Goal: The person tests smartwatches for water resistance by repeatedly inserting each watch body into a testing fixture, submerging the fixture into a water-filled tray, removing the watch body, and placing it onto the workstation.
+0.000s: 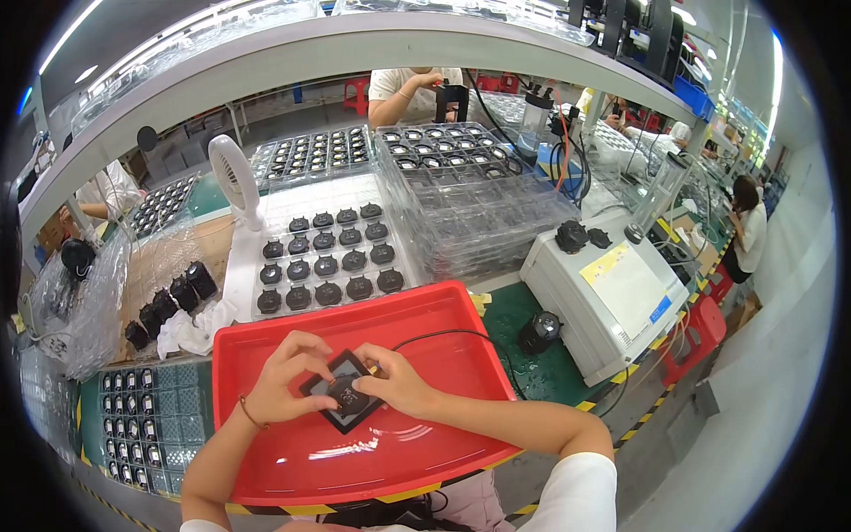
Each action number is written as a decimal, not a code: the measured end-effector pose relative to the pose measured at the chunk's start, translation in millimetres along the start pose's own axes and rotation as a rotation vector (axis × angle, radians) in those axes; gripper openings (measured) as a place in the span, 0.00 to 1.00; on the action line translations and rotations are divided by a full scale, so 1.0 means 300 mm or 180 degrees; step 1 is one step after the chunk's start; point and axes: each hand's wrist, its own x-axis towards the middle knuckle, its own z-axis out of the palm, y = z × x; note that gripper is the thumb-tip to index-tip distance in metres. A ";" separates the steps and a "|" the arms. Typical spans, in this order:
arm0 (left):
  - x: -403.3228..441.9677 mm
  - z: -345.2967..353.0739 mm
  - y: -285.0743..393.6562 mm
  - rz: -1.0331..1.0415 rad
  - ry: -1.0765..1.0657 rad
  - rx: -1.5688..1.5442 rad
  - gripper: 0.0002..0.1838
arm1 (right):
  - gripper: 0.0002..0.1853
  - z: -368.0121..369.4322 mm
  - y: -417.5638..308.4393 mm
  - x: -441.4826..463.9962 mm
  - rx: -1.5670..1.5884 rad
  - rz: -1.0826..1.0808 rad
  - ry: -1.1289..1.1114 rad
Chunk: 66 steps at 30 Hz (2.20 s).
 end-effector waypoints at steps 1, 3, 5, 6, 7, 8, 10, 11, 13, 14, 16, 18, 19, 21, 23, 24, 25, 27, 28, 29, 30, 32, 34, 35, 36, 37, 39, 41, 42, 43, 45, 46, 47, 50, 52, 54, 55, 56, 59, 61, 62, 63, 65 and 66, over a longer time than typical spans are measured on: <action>0.004 -0.004 0.006 -0.0001 0.0004 0.0008 0.18 | 0.11 0.000 -0.005 0.000 0.0015 0.0006 0.0017; 0.010 -0.006 0.024 -0.0189 -0.0293 -0.0229 0.29 | 0.12 0.002 -0.036 0.000 0.0213 0.0203 0.0071; 0.007 0.006 0.016 -0.0241 -0.0282 -0.0182 0.31 | 0.12 0.004 -0.045 0.001 0.0412 0.0405 0.0130; 0.006 0.011 0.011 -0.0290 -0.0281 -0.0141 0.33 | 0.12 0.006 -0.045 0.002 0.0355 0.0280 0.0127; 0.003 0.013 0.007 -0.0294 -0.0288 -0.0142 0.33 | 0.12 0.008 -0.043 0.002 0.0302 0.0157 0.0128; 0.001 0.014 0.003 -0.0313 -0.0257 -0.0121 0.32 | 0.12 0.008 -0.042 0.002 0.0307 0.0158 0.0132; -0.002 0.014 0.003 -0.0349 -0.0241 -0.0112 0.32 | 0.13 0.010 -0.036 0.000 0.0332 0.0239 0.0105; 0.002 0.010 0.007 -0.0323 -0.0255 -0.0075 0.31 | 0.13 0.010 -0.036 0.003 0.0339 0.0239 0.0102; 0.003 0.008 0.008 -0.0312 -0.0266 -0.0056 0.30 | 0.13 0.012 -0.037 0.003 0.0350 0.0291 0.0049; 0.003 0.008 0.005 -0.0325 -0.0287 -0.0104 0.30 | 0.13 0.011 -0.032 0.004 0.0349 0.0302 0.0048; 0.001 0.008 -0.002 -0.0348 -0.0301 -0.0156 0.29 | 0.13 0.008 -0.015 0.006 0.0184 0.0237 -0.0008; -0.002 0.007 -0.008 -0.0434 -0.0385 -0.0290 0.29 | 0.13 0.013 -0.004 0.010 0.0193 0.0151 -0.0006; -0.003 0.007 -0.008 -0.0449 -0.0387 -0.0302 0.29 | 0.13 0.016 0.001 0.008 0.0206 0.0064 0.0005; -0.001 0.004 -0.010 -0.0451 -0.0404 -0.0362 0.29 | 0.14 0.013 -0.002 0.006 0.0186 0.0182 0.0001; -0.001 -0.001 -0.006 -0.0486 -0.0418 -0.0405 0.29 | 0.14 0.015 -0.008 0.006 0.0164 0.0295 -0.0017; -0.001 -0.002 -0.006 -0.0500 -0.0430 -0.0441 0.29 | 0.14 0.018 -0.012 0.005 0.0200 0.0300 0.0008; -0.002 -0.003 -0.007 -0.0508 -0.0424 -0.0441 0.29 | 0.14 0.019 -0.016 0.006 0.0234 0.0302 0.0034; -0.005 -0.001 -0.011 -0.0478 -0.0421 -0.0548 0.29 | 0.14 0.017 -0.020 0.005 0.0244 0.0381 0.0028; -0.006 -0.001 -0.013 -0.0486 -0.0419 -0.0550 0.29 | 0.14 0.015 -0.021 0.005 0.0245 0.0451 0.0024; -0.007 -0.001 -0.014 -0.0511 -0.0420 -0.0612 0.29 | 0.14 0.016 -0.015 0.001 0.0248 0.0455 0.0018; -0.007 -0.004 -0.014 -0.0532 -0.0420 -0.0661 0.30 | 0.14 0.020 -0.005 -0.002 0.0268 0.0333 0.0034; 0.000 -0.010 -0.011 -0.0478 -0.0421 -0.0600 0.29 | 0.14 0.013 -0.004 0.016 0.0264 0.0137 0.0012; -0.003 -0.012 -0.006 -0.0475 -0.0479 -0.0598 0.29 | 0.14 0.013 -0.002 0.008 0.0199 0.0253 0.0027; -0.002 -0.013 -0.004 -0.0503 -0.0483 -0.0642 0.29 | 0.14 0.015 -0.011 0.004 0.0238 0.0285 0.0026; -0.003 -0.013 -0.004 -0.0532 -0.0489 -0.0691 0.29 | 0.14 0.017 -0.022 0.002 0.0255 0.0290 0.0034; -0.003 -0.014 -0.005 -0.0542 -0.0501 -0.0698 0.29 | 0.13 0.016 -0.031 0.000 0.0234 0.0406 0.0005; -0.004 -0.015 -0.007 -0.0547 -0.0521 -0.0728 0.29 | 0.12 0.014 -0.042 -0.001 0.0220 0.0533 -0.0022; -0.005 -0.011 -0.013 -0.0481 -0.0474 -0.0756 0.28 | 0.12 0.013 -0.044 -0.002 0.0139 0.0554 -0.0032; -0.005 -0.010 -0.015 -0.0407 -0.0419 -0.0774 0.27 | 0.12 0.012 -0.037 0.000 0.0155 0.0571 -0.0038; -0.004 -0.016 -0.015 -0.0440 -0.0417 -0.0785 0.27 | 0.13 0.011 -0.024 0.003 0.0169 0.0358 -0.0017; 0.001 -0.034 -0.014 -0.0581 -0.0640 -0.1021 0.27 | 0.13 0.021 -0.030 -0.002 0.0239 0.0098 0.0042; 0.002 -0.043 -0.018 -0.0592 -0.0618 -0.0987 0.18 | 0.13 0.023 -0.034 -0.006 0.0286 0.0151 0.0009; -0.001 -0.039 -0.029 -0.0493 -0.0479 -0.0901 0.14 | 0.12 0.019 -0.037 -0.008 0.0177 0.0139 -0.0005; -0.006 -0.033 -0.045 -0.0428 -0.0432 -0.0863 0.07 | 0.12 0.020 -0.063 -0.004 -0.0163 0.0079 -0.0055; -0.011 -0.035 -0.049 -0.0467 -0.0545 -0.0961 0.04 | 0.12 0.025 -0.062 -0.009 -0.0111 0.0149 -0.0030; -0.015 -0.035 -0.057 -0.0679 -0.0741 -0.1253 0.05 | 0.13 0.024 -0.050 -0.012 -0.0285 0.0004 0.0002; -0.017 -0.033 -0.064 -0.0702 -0.0740 -0.1267 0.05 | 0.13 0.025 -0.056 -0.013 -0.0280 0.0003 0.0025; -0.017 -0.032 -0.072 -0.0703 -0.0736 -0.1341 0.06 | 0.13 0.025 -0.059 -0.012 -0.0282 -0.0007 0.0049; -0.020 -0.028 -0.067 -0.0722 -0.0688 -0.1579 0.10 | 0.13 0.019 -0.044 -0.012 -0.0139 0.0042 0.0082; -0.018 -0.025 -0.062 -0.0727 -0.0644 -0.1726 0.14 | 0.13 0.019 -0.058 -0.006 -0.0076 0.0003 0.0107; -0.017 -0.020 -0.060 -0.0573 -0.0643 -0.1577 0.19 | 0.13 0.021 -0.065 -0.006 -0.0016 -0.0038 0.0140; -0.015 -0.015 -0.059 -0.0416 -0.0643 -0.1426 0.24 | 0.13 0.023 -0.068 -0.007 -0.0016 -0.0039 0.0136; -0.023 0.010 -0.067 -0.0448 -0.0556 -0.1514 0.27 | 0.12 0.027 -0.072 -0.009 0.0031 0.0003 0.0190; -0.028 0.022 -0.068 -0.0473 -0.0474 -0.1603 0.29 | 0.12 0.026 -0.071 -0.008 0.0031 0.0003 0.0190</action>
